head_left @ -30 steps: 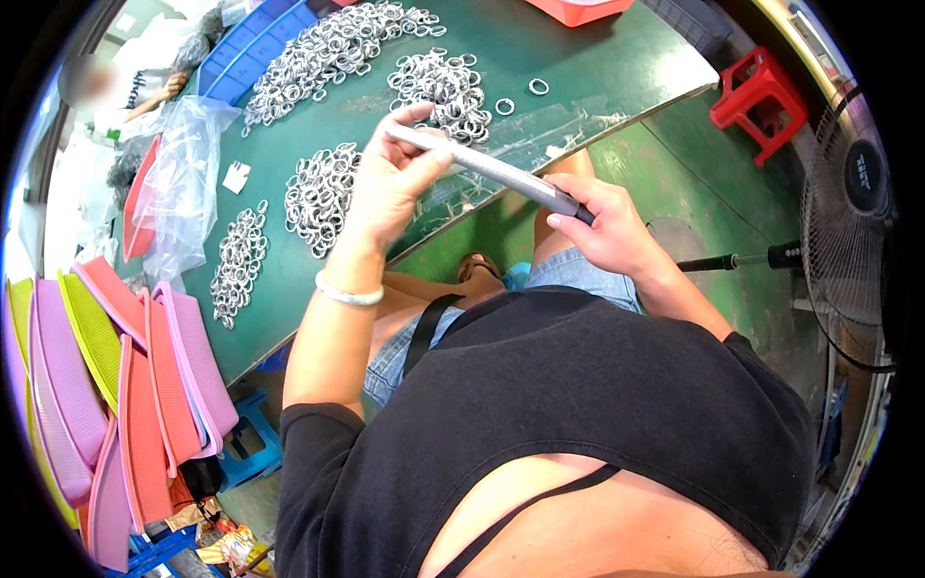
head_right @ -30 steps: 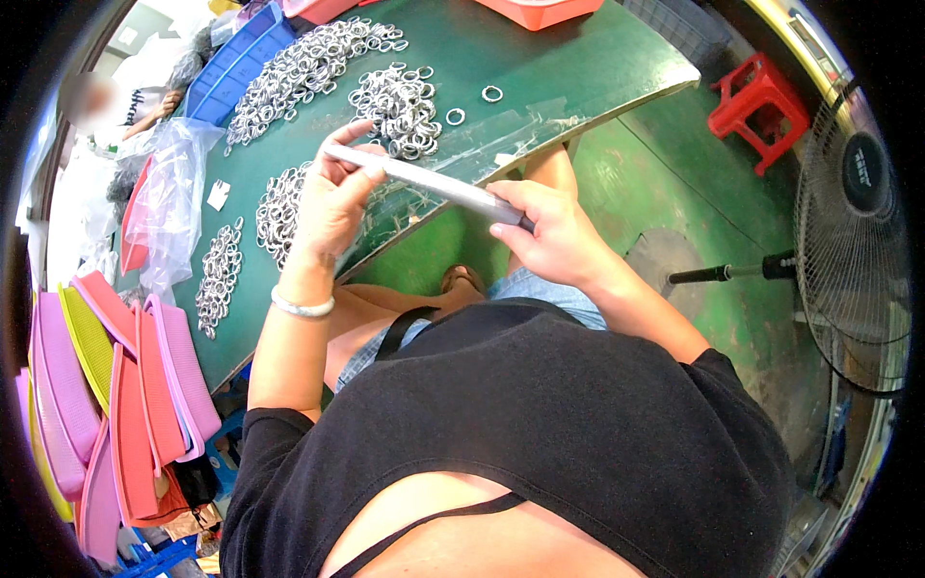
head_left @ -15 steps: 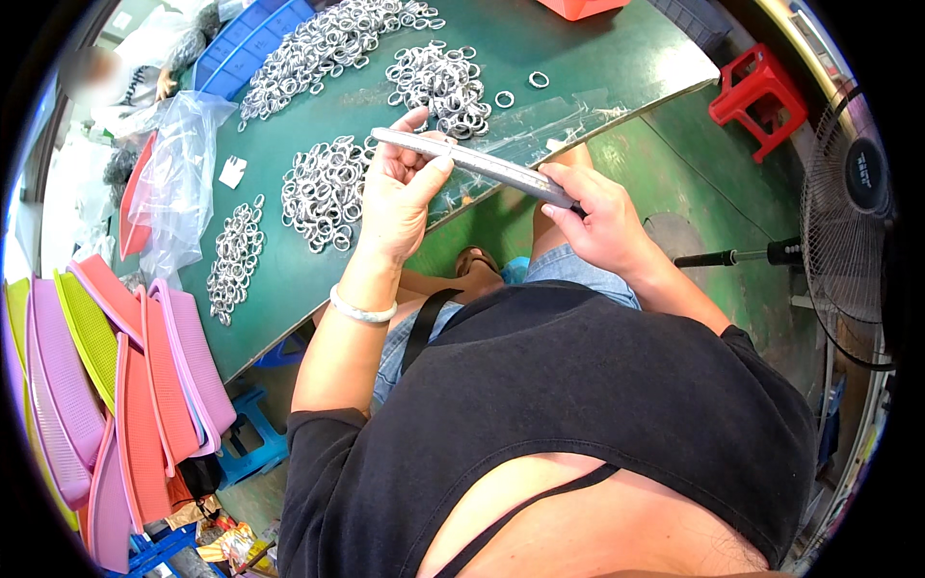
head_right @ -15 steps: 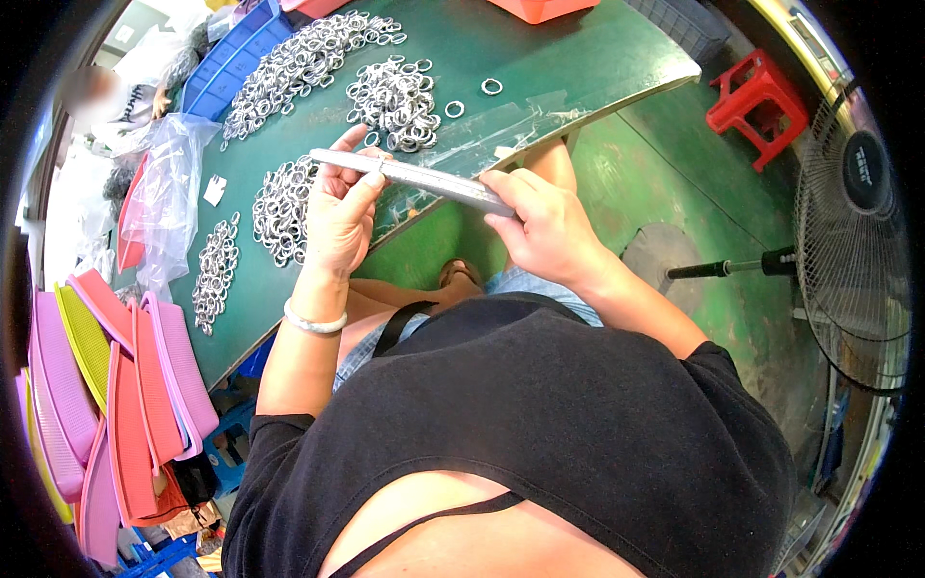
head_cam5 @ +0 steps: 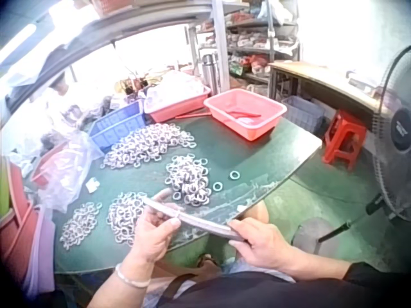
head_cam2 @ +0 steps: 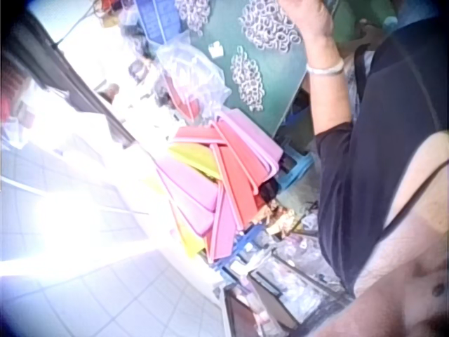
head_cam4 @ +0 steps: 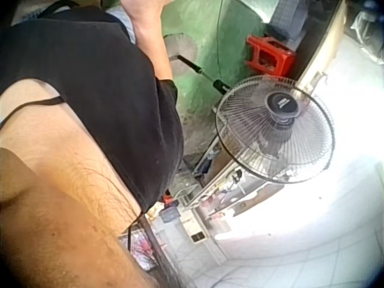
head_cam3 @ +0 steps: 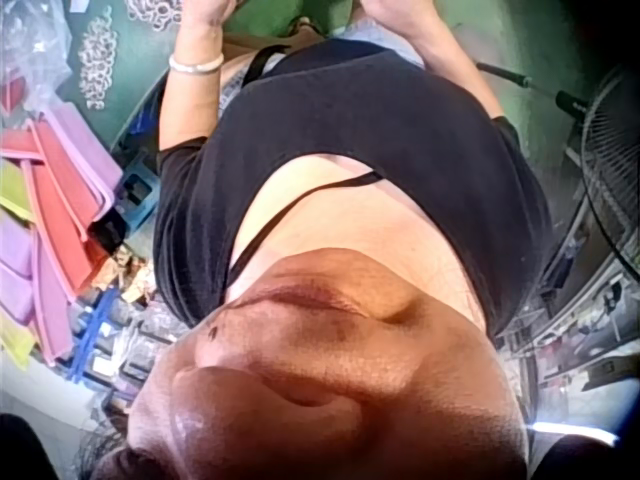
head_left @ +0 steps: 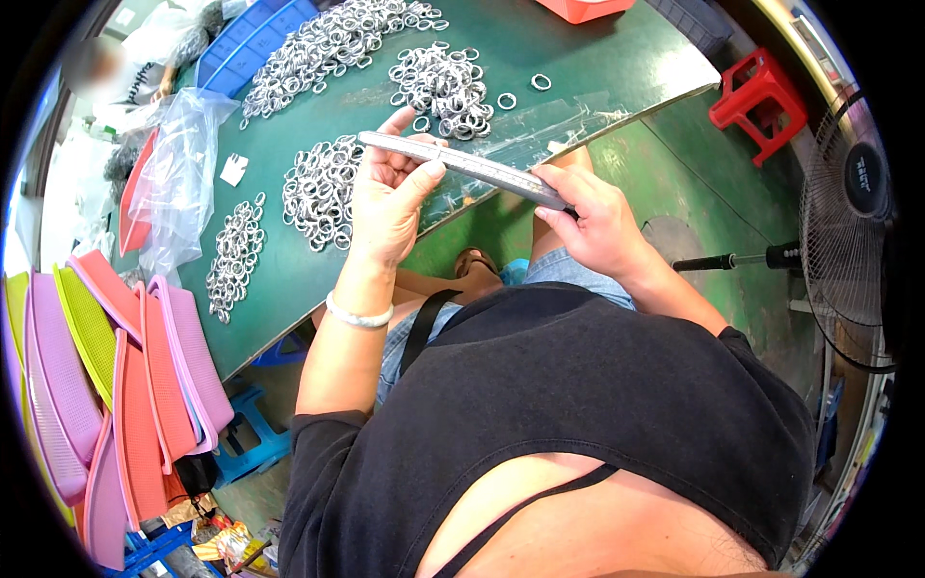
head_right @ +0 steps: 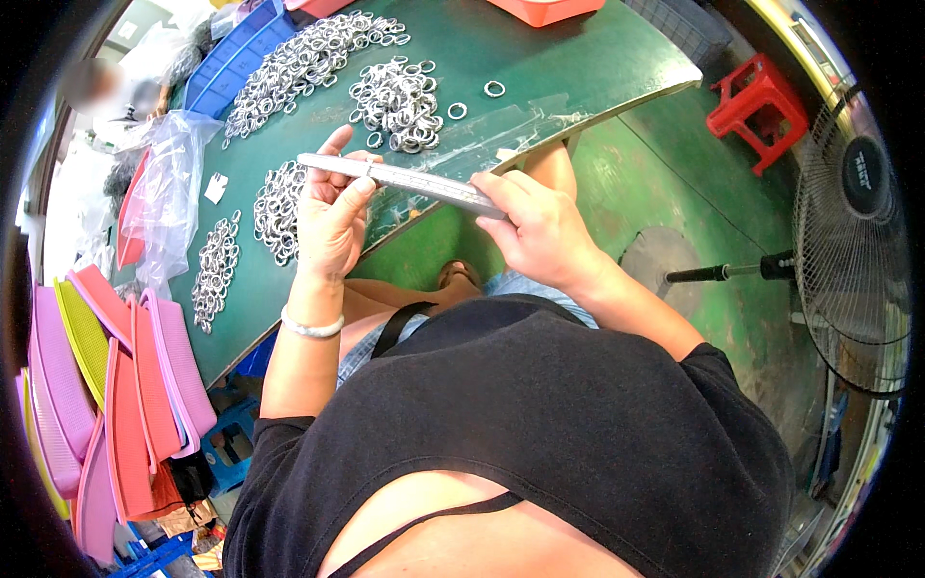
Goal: The person repeatedly picks up small metal rings from a table and uses a metal file to smooth their edges. They handle the rings one at a time, filing each ring and then placing it back on the table.
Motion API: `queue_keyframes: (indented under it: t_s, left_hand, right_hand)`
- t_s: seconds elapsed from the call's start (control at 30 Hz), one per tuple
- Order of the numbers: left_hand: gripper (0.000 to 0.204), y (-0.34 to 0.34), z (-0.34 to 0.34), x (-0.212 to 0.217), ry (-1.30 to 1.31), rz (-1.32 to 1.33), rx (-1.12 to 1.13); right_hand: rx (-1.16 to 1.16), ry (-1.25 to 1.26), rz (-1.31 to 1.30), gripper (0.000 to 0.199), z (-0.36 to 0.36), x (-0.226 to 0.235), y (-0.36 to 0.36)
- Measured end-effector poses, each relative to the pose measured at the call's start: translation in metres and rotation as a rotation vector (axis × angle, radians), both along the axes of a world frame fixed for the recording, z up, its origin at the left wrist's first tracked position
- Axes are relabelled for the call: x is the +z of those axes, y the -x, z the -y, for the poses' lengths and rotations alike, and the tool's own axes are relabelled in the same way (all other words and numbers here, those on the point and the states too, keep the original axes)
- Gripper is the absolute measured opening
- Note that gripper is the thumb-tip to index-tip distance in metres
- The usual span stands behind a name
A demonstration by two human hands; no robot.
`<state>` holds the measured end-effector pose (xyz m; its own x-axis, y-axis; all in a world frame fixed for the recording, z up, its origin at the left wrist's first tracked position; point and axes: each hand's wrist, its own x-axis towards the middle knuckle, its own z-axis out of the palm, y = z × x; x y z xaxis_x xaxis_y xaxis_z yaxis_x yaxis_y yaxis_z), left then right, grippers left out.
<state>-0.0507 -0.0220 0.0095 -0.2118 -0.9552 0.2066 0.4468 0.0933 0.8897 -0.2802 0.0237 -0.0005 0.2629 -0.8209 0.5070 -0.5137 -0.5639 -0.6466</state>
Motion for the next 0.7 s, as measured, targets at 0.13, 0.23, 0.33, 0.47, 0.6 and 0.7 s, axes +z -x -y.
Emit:
queue_keyframes:
  t_s: [0.13,0.23,0.33,0.47,0.6,0.7]
  left_hand:
    - [0.057,-0.004,-0.001,0.005,-0.034,-0.098,0.135]
    - [0.058,-0.007,-0.003,0.006,-0.025,-0.004,0.125]
    - [0.057,0.003,-0.007,0.001,-0.086,0.038,0.106]
    - [0.052,0.007,-0.008,0.006,-0.097,0.057,0.121]
    - [0.037,-0.002,-0.01,0.007,-0.109,-0.02,-0.051]
    - [0.027,-0.012,-0.009,-0.003,-0.216,0.016,-0.033]
  right_hand:
    - [-0.037,0.054,-0.088,0.04,-0.001,0.001,0.0]
    - [-0.041,0.068,-0.107,0.041,-0.001,0.0,0.001]
    - [-0.036,0.08,-0.103,0.04,-0.001,-0.002,-0.002]
    - [-0.039,0.071,-0.087,0.04,0.002,-0.003,-0.004]
    - [-0.003,0.011,-0.029,0.041,0.002,-0.003,-0.003]
    - [0.006,0.016,-0.001,0.04,0.002,-0.005,-0.004]
